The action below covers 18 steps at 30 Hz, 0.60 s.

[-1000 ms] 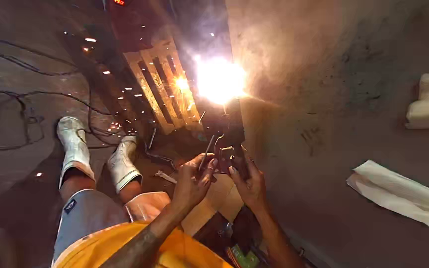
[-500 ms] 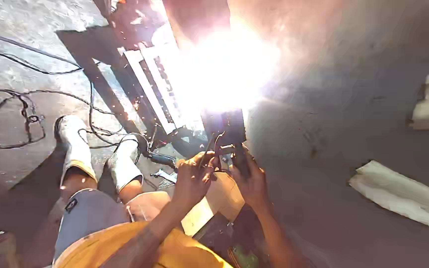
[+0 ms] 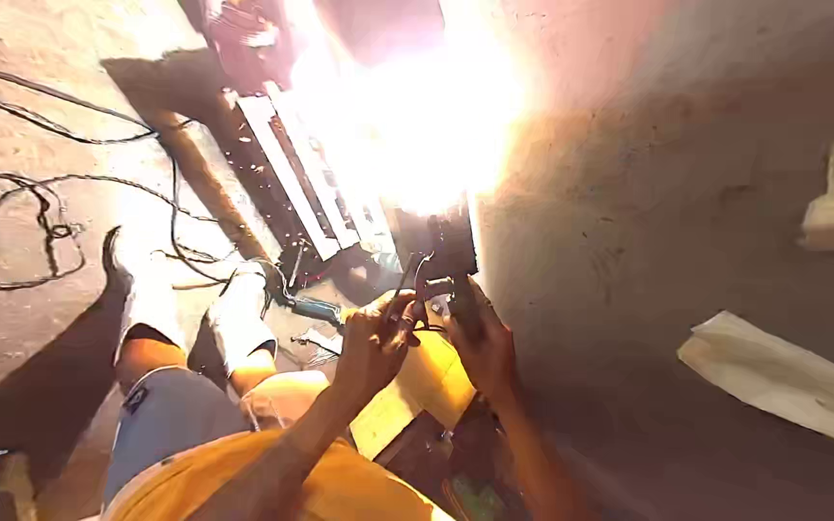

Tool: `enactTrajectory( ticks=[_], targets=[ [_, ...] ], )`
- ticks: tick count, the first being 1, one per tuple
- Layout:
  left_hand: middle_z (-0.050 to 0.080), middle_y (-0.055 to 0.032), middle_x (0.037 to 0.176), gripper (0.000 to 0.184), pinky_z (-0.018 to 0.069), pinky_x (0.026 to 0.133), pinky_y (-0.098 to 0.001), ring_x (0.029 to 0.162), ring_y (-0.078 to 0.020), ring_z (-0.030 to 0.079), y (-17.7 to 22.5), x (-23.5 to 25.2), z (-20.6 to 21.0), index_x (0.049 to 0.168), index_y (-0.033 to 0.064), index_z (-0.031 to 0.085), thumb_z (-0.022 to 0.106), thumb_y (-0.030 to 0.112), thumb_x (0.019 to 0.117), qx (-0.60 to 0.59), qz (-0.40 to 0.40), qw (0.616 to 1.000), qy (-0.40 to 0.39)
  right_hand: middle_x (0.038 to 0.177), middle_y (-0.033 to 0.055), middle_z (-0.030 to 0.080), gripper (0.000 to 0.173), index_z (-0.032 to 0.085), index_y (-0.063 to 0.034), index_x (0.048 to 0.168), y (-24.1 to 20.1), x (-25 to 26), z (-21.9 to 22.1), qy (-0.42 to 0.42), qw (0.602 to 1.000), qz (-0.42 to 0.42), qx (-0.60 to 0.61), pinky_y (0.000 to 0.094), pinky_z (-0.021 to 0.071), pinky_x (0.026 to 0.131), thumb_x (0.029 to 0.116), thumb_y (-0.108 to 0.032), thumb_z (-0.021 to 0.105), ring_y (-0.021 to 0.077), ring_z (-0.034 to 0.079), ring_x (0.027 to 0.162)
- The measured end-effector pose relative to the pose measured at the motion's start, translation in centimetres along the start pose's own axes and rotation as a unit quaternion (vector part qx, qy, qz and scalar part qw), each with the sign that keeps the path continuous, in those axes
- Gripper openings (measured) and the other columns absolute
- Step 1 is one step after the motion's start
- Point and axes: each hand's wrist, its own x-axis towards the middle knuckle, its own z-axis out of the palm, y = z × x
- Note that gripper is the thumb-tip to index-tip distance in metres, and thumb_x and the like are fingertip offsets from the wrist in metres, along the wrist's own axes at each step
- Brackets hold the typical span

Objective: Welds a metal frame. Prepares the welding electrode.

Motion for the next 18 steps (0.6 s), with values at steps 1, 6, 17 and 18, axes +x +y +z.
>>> enactTrajectory(
  ticks=[1, 6, 17, 18],
  targets=[
    [0.076, -0.0008, 0.091, 0.023, 0.0646, 0.066, -0.0308, 0.071, -0.0115, 0.073, 0.0, 0.0, 0.0, 0.116, 0.0064, 0.071, 0.056, 0.019, 0.1041, -0.003, -0.001, 1.0, -0.001, 0.113, 0.0145, 0.073, 0.056, 0.055, 0.0078, 0.141, -0.1, 0.0, -0.1, -0.002, 1.0, 0.0, -0.001, 0.0296, 0.0607, 0.088, 0.095, -0.02, 0.07, 0.0109, 0.072, 0.096],
    [0.075, -0.0021, 0.093, 0.024, 0.0649, 0.068, -0.0328, 0.073, -0.0123, 0.073, 0.3, -0.3, 0.0, 0.116, 0.0047, 0.071, 0.056, 0.019, 0.1038, 0.004, 0.005, 1.0, -0.006, 0.122, 0.0171, 0.071, 0.056, 0.054, 0.0106, 0.14, -1.1, -0.4, -0.4, -0.002, 1.0, 0.02, 0.003, 0.0272, 0.0573, 0.097, 0.0955, -0.019, 0.069, 0.0109, 0.07, 0.108],
    [0.074, 0.0004, 0.089, 0.022, 0.0634, 0.066, -0.028, 0.071, -0.0084, 0.071, 0.8, -0.7, 0.1, 0.116, 0.0057, 0.07, 0.058, 0.019, 0.1032, -0.012, 0.005, 1.0, -0.004, 0.122, 0.017, 0.071, 0.055, 0.053, 0.0109, 0.14, -1.1, -0.8, -0.8, 0.0, 1.0, 0.015, 0.014, 0.0266, 0.0583, 0.094, 0.0953, -0.017, 0.069, 0.0097, 0.07, 0.105],
    [0.074, 0.0013, 0.088, 0.022, 0.0629, 0.065, -0.0269, 0.07, -0.0074, 0.071, 1.0, -0.7, 0.1, 0.115, 0.0064, 0.071, 0.058, 0.02, 0.1031, -0.008, 0.001, 1.0, -0.002, 0.123, 0.0175, 0.07, 0.056, 0.052, 0.0113, 0.141, -1.1, -0.8, -0.8, 0.0, 1.0, 0.013, 0.016, 0.0266, 0.0579, 0.096, 0.095, -0.016, 0.069, 0.01, 0.07, 0.108]
  ],
)
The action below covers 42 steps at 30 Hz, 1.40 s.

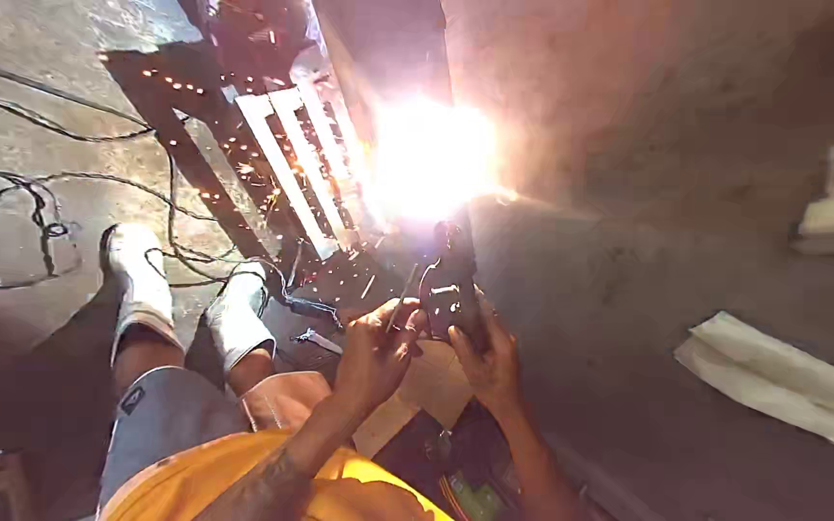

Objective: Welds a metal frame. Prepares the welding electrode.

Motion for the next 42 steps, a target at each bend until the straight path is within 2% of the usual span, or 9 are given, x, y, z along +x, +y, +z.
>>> enactTrajectory(
  ticks=[6, 12, 16, 22, 28, 31, 34, 37, 42],
  targets=[
    [0.073, 0.0038, 0.084, 0.021, 0.0615, 0.064, -0.024, 0.068, -0.0044, 0.07, 0.3, -0.1, 0.0, 0.113, 0.0067, 0.071, 0.057, 0.019, 0.1026, 0.002, 0.013, 1.0, 0.01, 0.123, 0.0174, 0.07, 0.057, 0.051, 0.0121, 0.142, -0.2, 0.0, -0.1, -0.003, 1.0, 0.003, 0.007, 0.0262, 0.0586, 0.093, 0.0953, -0.017, 0.069, 0.0092, 0.07, 0.104],
    [0.074, 0.0015, 0.084, 0.021, 0.0613, 0.065, -0.0281, 0.069, -0.0071, 0.07, -0.2, -0.4, -0.1, 0.109, 0.005, 0.072, 0.057, 0.017, 0.1002, 0.024, 0.018, 0.999, 0.019, 0.104, 0.0099, 0.074, 0.049, 0.06, 0.0065, 0.132, -0.4, -0.3, 0.1, 0.0, 0.999, 0.045, -0.021, 0.0261, 0.0606, 0.081, 0.0939, -0.023, 0.07, 0.0067, 0.071, 0.088],
    [0.075, -0.0011, 0.091, 0.022, 0.0646, 0.066, -0.0295, 0.073, -0.0104, 0.073, -0.2, 0.2, -0.2, 0.114, 0.0045, 0.071, 0.056, 0.017, 0.1038, -0.018, 0.003, 1.0, -0.002, 0.126, 0.019, 0.069, 0.057, 0.053, 0.0107, 0.141, 0.2, -0.1, 0.6, 0.009, 1.0, 0.003, -0.009, 0.0281, 0.0563, 0.099, 0.0946, -0.019, 0.071, 0.0118, 0.069, 0.111],
    [0.074, 0.0001, 0.088, 0.022, 0.0631, 0.066, -0.028, 0.072, -0.0079, 0.071, -0.4, 0.2, -0.3, 0.114, 0.0043, 0.071, 0.056, 0.017, 0.1027, -0.001, 0.015, 1.0, 0.011, 0.117, 0.0163, 0.072, 0.057, 0.054, 0.0104, 0.14, -0.3, 0.0, 0.8, 0.014, 1.0, 0.015, -0.02, 0.026, 0.0581, 0.093, 0.0941, -0.02, 0.07, 0.0092, 0.071, 0.103],
    [0.072, 0.002, 0.086, 0.022, 0.0595, 0.067, -0.0216, 0.07, -0.0011, 0.067, -0.5, 0.7, -0.6, 0.115, 0.005, 0.071, 0.06, 0.019, 0.1024, 0.037, 0.014, 0.999, 0.025, 0.129, 0.0197, 0.067, 0.059, 0.05, 0.0098, 0.144, 0.5, 0.4, 1.2, 0.004, 1.0, 0.005, -0.003, 0.029, 0.0546, 0.102, 0.0965, -0.02, 0.068, 0.013, 0.068, 0.116],
    [0.071, 0.0003, 0.088, 0.023, 0.0584, 0.072, -0.0254, 0.075, -0.003, 0.067, 0.1, -0.1, -0.9, 0.116, 0.0045, 0.07, 0.061, 0.016, 0.0997, 0.052, -0.009, 0.998, 0.024, 0.117, 0.0152, 0.073, 0.056, 0.055, 0.0083, 0.14, -0.1, 0.1, 1.2, 0.004, 1.0, 0.014, -0.023, 0.0284, 0.0581, 0.095, 0.0954, -0.022, 0.069, 0.0101, 0.071, 0.104],
    [0.074, -0.0016, 0.088, 0.022, 0.0609, 0.072, -0.0295, 0.075, -0.0078, 0.07, -0.5, -0.2, -0.7, 0.112, 0.0033, 0.071, 0.059, 0.017, 0.0995, 0.038, -0.001, 0.999, 0.021, 0.1, 0.0088, 0.075, 0.04, 0.066, 0.0051, 0.122, -0.6, -0.1, 1.2, 0.009, 0.999, 0.031, -0.036, 0.026, 0.0601, 0.084, 0.0929, -0.023, 0.071, 0.0068, 0.071, 0.09],
    [0.074, -0.0004, 0.09, 0.023, 0.0638, 0.068, -0.0296, 0.073, -0.0095, 0.072, -1.1, 0.4, -0.6, 0.114, 0.0056, 0.071, 0.056, 0.02, 0.1042, 0.0, -0.014, 1.0, 0.004, 0.123, 0.0163, 0.071, 0.057, 0.052, 0.0096, 0.142, 0.4, 0.0, 1.3, -0.006, 1.0, 0.002, -0.011, 0.0282, 0.0574, 0.097, 0.0965, -0.019, 0.069, 0.0112, 0.07, 0.109],
    [0.072, 0.0029, 0.084, 0.019, 0.0603, 0.064, -0.0233, 0.068, -0.0047, 0.068, -0.9, 0.8, -0.7, 0.112, 0.0068, 0.071, 0.058, 0.019, 0.1041, -0.008, -0.003, 1.0, 0.008, 0.125, 0.017, 0.069, 0.059, 0.05, 0.0093, 0.145, 0.6, 0.2, 1.7, -0.001, 1.0, 0.011, 0.006, 0.028, 0.0564, 0.098, 0.0973, -0.02, 0.067, 0.0116, 0.069, 0.11]
  ],
)
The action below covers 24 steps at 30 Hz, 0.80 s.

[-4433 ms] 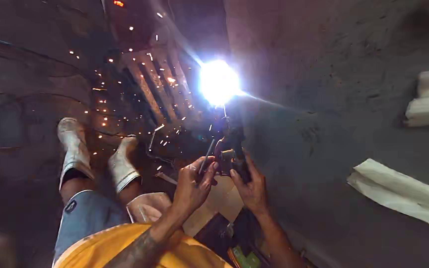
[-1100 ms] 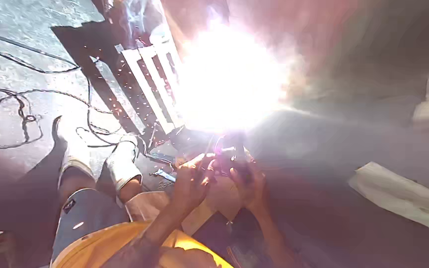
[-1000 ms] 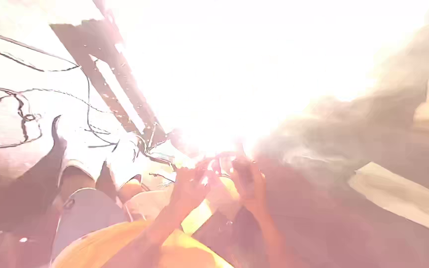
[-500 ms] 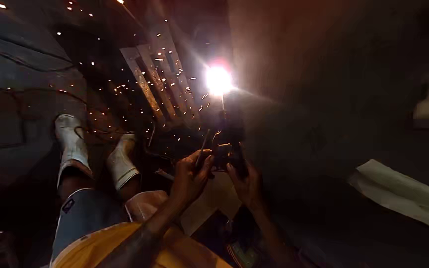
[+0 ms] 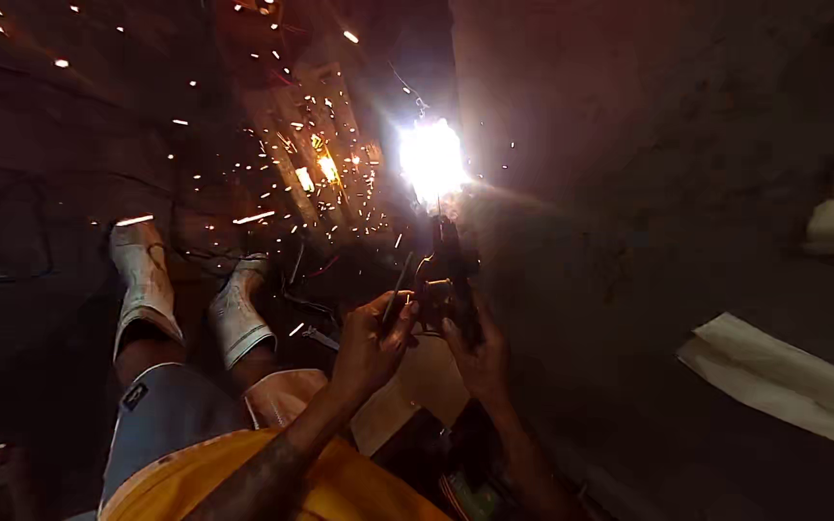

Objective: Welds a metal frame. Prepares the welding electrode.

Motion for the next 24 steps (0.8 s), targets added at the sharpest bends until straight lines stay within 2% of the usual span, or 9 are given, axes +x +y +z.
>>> enactTrajectory(
  ticks=[4, 8, 10, 12, 16, 19, 21, 24],
  targets=[
    [0.072, 0.0032, 0.084, 0.02, 0.059, 0.066, -0.0218, 0.069, -0.0016, 0.067, 0.2, 0.2, -0.1, 0.114, 0.0067, 0.071, 0.06, 0.018, 0.1025, 0.028, -0.002, 1.0, 0.012, 0.126, 0.0187, 0.069, 0.058, 0.049, 0.01, 0.145, -0.2, 0.2, 0.2, 0.004, 1.0, -0.006, -0.005, 0.0291, 0.0559, 0.101, 0.0963, -0.017, 0.068, 0.0128, 0.069, 0.113],
    [0.073, 0.0006, 0.087, 0.02, 0.0615, 0.065, -0.0259, 0.07, -0.0061, 0.07, 0.3, 0.3, -0.2, 0.116, 0.0061, 0.07, 0.06, 0.018, 0.1031, 0.011, -0.011, 1.0, 0.005, 0.124, 0.0192, 0.07, 0.059, 0.051, 0.0083, 0.145, -0.2, 0.4, 0.3, 0.006, 1.0, 0.002, -0.018, 0.0321, 0.0564, 0.1, 0.0958, -0.02, 0.069, 0.0159, 0.07, 0.111],
    [0.073, 0.0006, 0.089, 0.021, 0.0605, 0.069, -0.0252, 0.073, -0.0048, 0.069, 0.5, 0.2, -0.3, 0.116, 0.0059, 0.071, 0.06, 0.017, 0.1024, 0.028, -0.008, 1.0, 0.008, 0.127, 0.0201, 0.069, 0.06, 0.05, 0.0086, 0.145, -0.3, 0.3, 0.2, 0.003, 1.0, 0.006, -0.022, 0.0326, 0.0552, 0.101, 0.0962, -0.02, 0.068, 0.0166, 0.068, 0.115],
    [0.073, 0.0018, 0.088, 0.02, 0.0601, 0.07, -0.0248, 0.073, -0.0035, 0.069, 0.5, 0.2, -0.3, 0.115, 0.0074, 0.072, 0.06, 0.017, 0.1014, 0.044, -0.007, 0.999, 0.014, 0.123, 0.0178, 0.07, 0.058, 0.051, 0.0081, 0.144, -0.4, 0.4, 0.3, 0.003, 1.0, 0.004, -0.024, 0.0308, 0.057, 0.099, 0.0964, -0.02, 0.068, 0.0139, 0.07, 0.11],
    [0.074, -0.0026, 0.092, 0.024, 0.0633, 0.07, -0.031, 0.074, -0.0106, 0.072, -0.1, 0.6, -0.3, 0.12, 0.0048, 0.069, 0.057, 0.02, 0.105, 0.011, -0.023, 1.0, -0.012, 0.123, 0.0176, 0.07, 0.058, 0.051, 0.0068, 0.145, -0.3, 0.6, 0.4, -0.003, 1.0, 0.015, -0.019, 0.0315, 0.058, 0.097, 0.0966, -0.02, 0.068, 0.0142, 0.07, 0.108],
    [0.075, -0.0027, 0.092, 0.024, 0.0649, 0.069, -0.0337, 0.073, -0.0128, 0.073, -0.5, 0.7, -0.4, 0.119, 0.0068, 0.07, 0.056, 0.02, 0.1047, 0.017, -0.025, 1.0, -0.009, 0.117, 0.0161, 0.072, 0.055, 0.054, 0.0081, 0.142, -0.2, 0.8, 0.5, 0.002, 1.0, -0.002, -0.027, 0.0299, 0.0592, 0.093, 0.0964, -0.02, 0.068, 0.0123, 0.071, 0.103],
    [0.076, -0.0016, 0.091, 0.024, 0.0645, 0.068, -0.0332, 0.071, -0.0121, 0.073, -0.4, 0.8, -0.4, 0.118, 0.0071, 0.071, 0.056, 0.021, 0.1044, 0.024, -0.028, 0.999, -0.007, 0.113, 0.0161, 0.073, 0.057, 0.052, 0.0083, 0.143, -0.1, 0.9, 0.5, 0.0, 0.999, -0.004, -0.032, 0.0305, 0.0607, 0.088, 0.0957, -0.018, 0.069, 0.0127, 0.072, 0.096],
    [0.075, -0.0009, 0.091, 0.022, 0.065, 0.068, -0.0317, 0.071, -0.0122, 0.073, -0.5, 1.0, -0.4, 0.119, 0.007, 0.07, 0.057, 0.019, 0.1047, 0.009, -0.031, 0.999, -0.014, 0.111, 0.0142, 0.073, 0.058, 0.05, 0.0066, 0.145, -0.1, 1.0, 0.5, -0.006, 1.0, 0.015, -0.021, 0.0293, 0.0607, 0.086, 0.0964, -0.019, 0.069, 0.0112, 0.071, 0.093]
  ],
)
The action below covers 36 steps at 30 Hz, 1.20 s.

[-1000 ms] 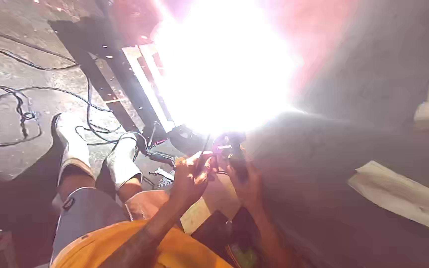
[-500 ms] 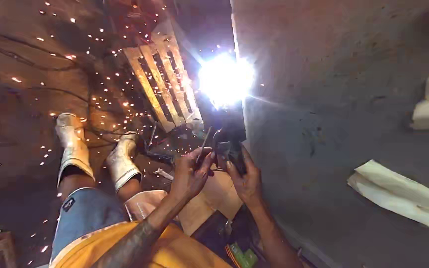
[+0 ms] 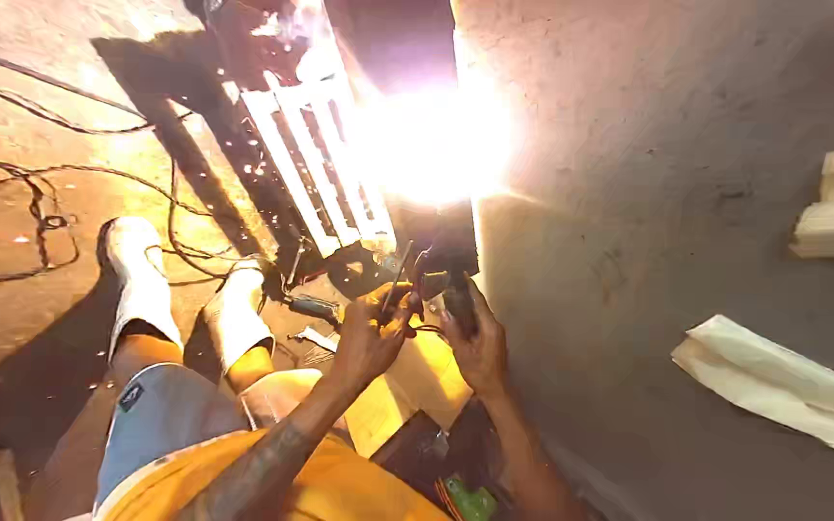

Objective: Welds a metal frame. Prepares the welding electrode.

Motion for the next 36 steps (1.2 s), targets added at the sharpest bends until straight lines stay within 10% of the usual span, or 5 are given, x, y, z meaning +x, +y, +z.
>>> enactTrajectory(
  ticks=[5, 10, 13, 36],
  targets=[
    [0.076, 0.0001, 0.089, 0.022, 0.0637, 0.064, -0.0299, 0.069, -0.0105, 0.072, -0.3, 0.0, 0.2, 0.116, 0.0074, 0.071, 0.058, 0.02, 0.1039, -0.007, 0.031, 0.999, 0.01, 0.108, 0.014, 0.073, 0.056, 0.051, 0.0076, 0.144, 0.2, 0.0, 0.0, 0.005, 1.0, -0.01, 0.009, 0.0282, 0.0616, 0.077, 0.0962, -0.017, 0.068, 0.0094, 0.071, 0.083],
    [0.075, -0.0019, 0.091, 0.022, 0.0644, 0.067, -0.0315, 0.072, -0.0114, 0.073, 0.6, -0.1, 0.0, 0.119, 0.0066, 0.069, 0.058, 0.018, 0.1043, -0.005, 0.002, 1.0, 0.007, 0.125, 0.0171, 0.07, 0.058, 0.051, 0.006, 0.145, -0.3, 0.0, -0.1, 0.013, 1.0, -0.005, -0.004, 0.0298, 0.0572, 0.098, 0.0961, -0.02, 0.069, 0.0131, 0.07, 0.109],
    [0.075, -0.0004, 0.088, 0.021, 0.0634, 0.064, -0.0305, 0.069, -0.0099, 0.071, 0.5, 0.1, 0.2, 0.117, 0.0075, 0.07, 0.058, 0.019, 0.1038, 0.012, 0.014, 1.0, 0.016, 0.113, 0.0142, 0.073, 0.058, 0.051, 0.0034, 0.146, 0.1, 0.3, -0.2, 0.004, 1.0, -0.002, -0.01, 0.031, 0.0601, 0.086, 0.0955, -0.02, 0.069, 0.0119, 0.071, 0.095],
    [0.075, -0.0021, 0.091, 0.023, 0.0644, 0.066, -0.0336, 0.072, -0.0131, 0.073, 0.3, 0.5, 0.0, 0.121, 0.0094, 0.07, 0.058, 0.019, 0.1037, 0.003, 0.012, 1.0, 0.016, 0.114, 0.0125, 0.074, 0.057, 0.054, 0.004, 0.144, -0.2, 1.1, -0.5, 0.009, 1.0, -0.022, -0.014, 0.0279, 0.0601, 0.089, 0.0958, -0.022, 0.07, 0.0096, 0.072, 0.098]
  ],
)
